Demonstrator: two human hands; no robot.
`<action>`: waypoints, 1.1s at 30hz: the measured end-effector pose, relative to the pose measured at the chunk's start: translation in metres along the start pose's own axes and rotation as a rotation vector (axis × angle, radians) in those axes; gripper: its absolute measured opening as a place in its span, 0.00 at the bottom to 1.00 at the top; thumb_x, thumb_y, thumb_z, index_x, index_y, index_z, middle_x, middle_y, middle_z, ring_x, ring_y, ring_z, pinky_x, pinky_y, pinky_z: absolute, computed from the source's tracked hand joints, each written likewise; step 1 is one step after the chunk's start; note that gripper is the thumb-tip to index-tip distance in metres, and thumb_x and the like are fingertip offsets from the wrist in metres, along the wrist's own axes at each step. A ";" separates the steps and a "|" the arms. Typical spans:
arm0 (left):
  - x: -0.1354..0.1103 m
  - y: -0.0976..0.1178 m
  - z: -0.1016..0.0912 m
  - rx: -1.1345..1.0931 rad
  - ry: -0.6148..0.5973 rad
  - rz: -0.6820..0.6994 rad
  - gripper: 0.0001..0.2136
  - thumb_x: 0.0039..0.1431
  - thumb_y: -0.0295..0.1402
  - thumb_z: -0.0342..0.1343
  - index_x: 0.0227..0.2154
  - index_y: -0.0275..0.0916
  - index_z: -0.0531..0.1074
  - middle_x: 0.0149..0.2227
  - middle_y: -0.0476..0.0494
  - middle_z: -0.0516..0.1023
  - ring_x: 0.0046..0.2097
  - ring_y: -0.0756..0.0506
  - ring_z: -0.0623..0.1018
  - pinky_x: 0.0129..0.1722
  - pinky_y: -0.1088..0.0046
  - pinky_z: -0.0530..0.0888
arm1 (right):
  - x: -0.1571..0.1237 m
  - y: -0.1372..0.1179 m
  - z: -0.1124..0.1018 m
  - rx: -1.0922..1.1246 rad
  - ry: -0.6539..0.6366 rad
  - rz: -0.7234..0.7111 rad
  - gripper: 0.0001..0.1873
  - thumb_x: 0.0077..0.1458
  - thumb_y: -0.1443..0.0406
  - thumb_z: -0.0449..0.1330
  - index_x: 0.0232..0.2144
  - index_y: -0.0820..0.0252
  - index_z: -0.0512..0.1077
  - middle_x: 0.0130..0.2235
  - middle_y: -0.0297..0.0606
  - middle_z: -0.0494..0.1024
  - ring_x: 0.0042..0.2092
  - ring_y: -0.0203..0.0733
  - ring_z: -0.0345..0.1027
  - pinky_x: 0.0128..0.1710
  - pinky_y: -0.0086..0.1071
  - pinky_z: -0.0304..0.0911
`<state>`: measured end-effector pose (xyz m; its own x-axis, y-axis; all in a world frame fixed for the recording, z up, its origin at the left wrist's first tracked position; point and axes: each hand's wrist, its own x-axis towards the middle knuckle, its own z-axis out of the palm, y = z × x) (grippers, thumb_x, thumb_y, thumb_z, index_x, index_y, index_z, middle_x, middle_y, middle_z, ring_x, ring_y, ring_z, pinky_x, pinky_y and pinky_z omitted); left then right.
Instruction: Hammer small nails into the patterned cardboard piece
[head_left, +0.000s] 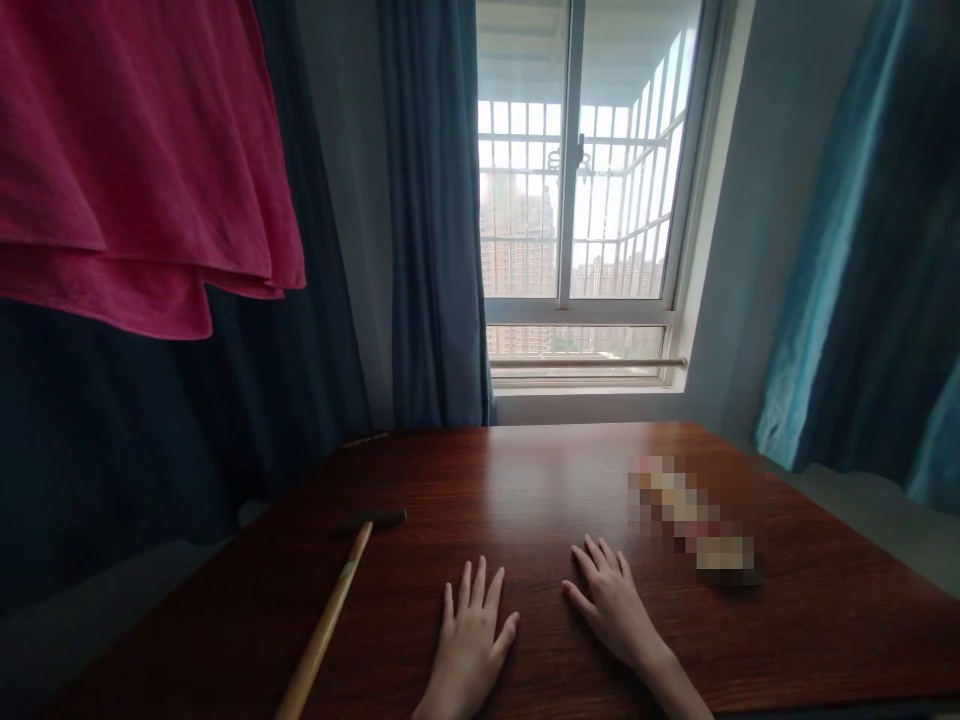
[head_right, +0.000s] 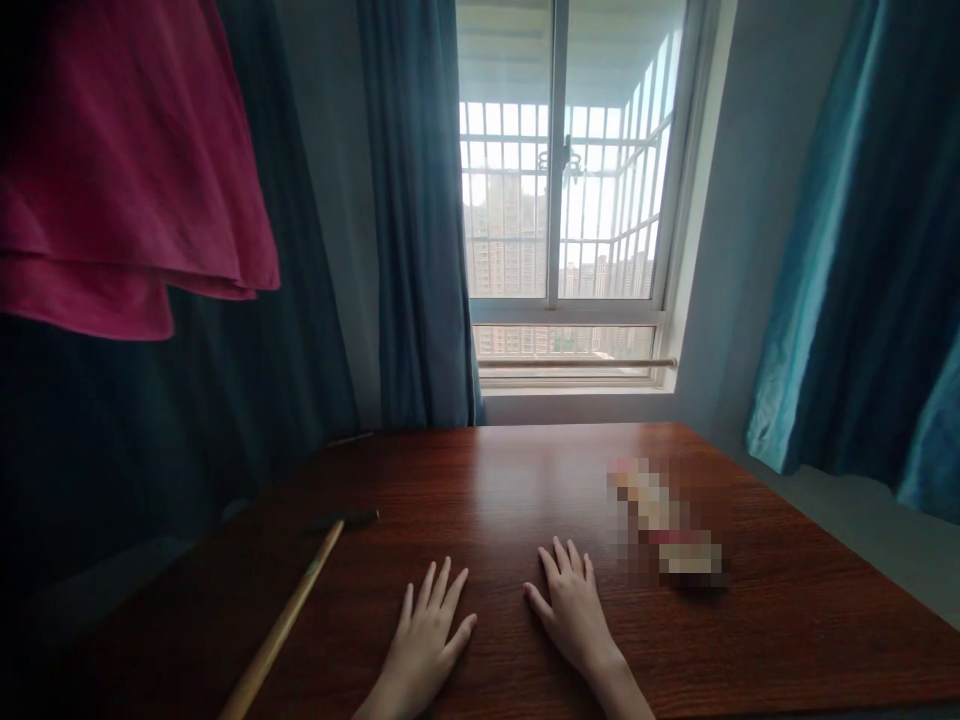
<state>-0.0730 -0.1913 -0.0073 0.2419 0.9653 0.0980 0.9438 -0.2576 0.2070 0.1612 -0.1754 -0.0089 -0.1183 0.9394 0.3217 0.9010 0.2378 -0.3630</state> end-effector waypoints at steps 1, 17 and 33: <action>-0.001 0.001 0.000 0.014 0.015 -0.002 0.27 0.57 0.48 0.34 0.58 0.45 0.48 0.62 0.44 0.41 0.62 0.38 0.40 0.57 0.52 0.43 | -0.001 0.003 -0.001 0.043 0.048 0.003 0.27 0.53 0.52 0.46 0.52 0.58 0.62 0.54 0.44 0.63 0.57 0.51 0.51 0.55 0.46 0.45; -0.001 0.001 -0.001 0.027 0.071 0.010 0.26 0.57 0.47 0.36 0.57 0.46 0.50 0.61 0.45 0.44 0.62 0.39 0.45 0.57 0.52 0.47 | 0.004 0.175 -0.052 -0.224 0.534 0.569 0.61 0.29 0.37 0.52 0.56 0.78 0.47 0.54 0.66 0.55 0.55 0.65 0.49 0.52 0.47 0.45; -0.001 0.002 -0.002 0.022 0.056 0.007 0.26 0.57 0.46 0.37 0.57 0.44 0.51 0.61 0.44 0.45 0.61 0.38 0.45 0.57 0.52 0.46 | 0.026 0.199 -0.061 -0.260 0.298 0.735 0.66 0.26 0.38 0.53 0.60 0.67 0.33 0.46 0.59 0.67 0.49 0.64 0.60 0.44 0.49 0.52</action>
<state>-0.0716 -0.1926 -0.0046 0.2361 0.9594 0.1542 0.9470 -0.2627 0.1847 0.3628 -0.1191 -0.0198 0.6202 0.7193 0.3130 0.7773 -0.5096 -0.3690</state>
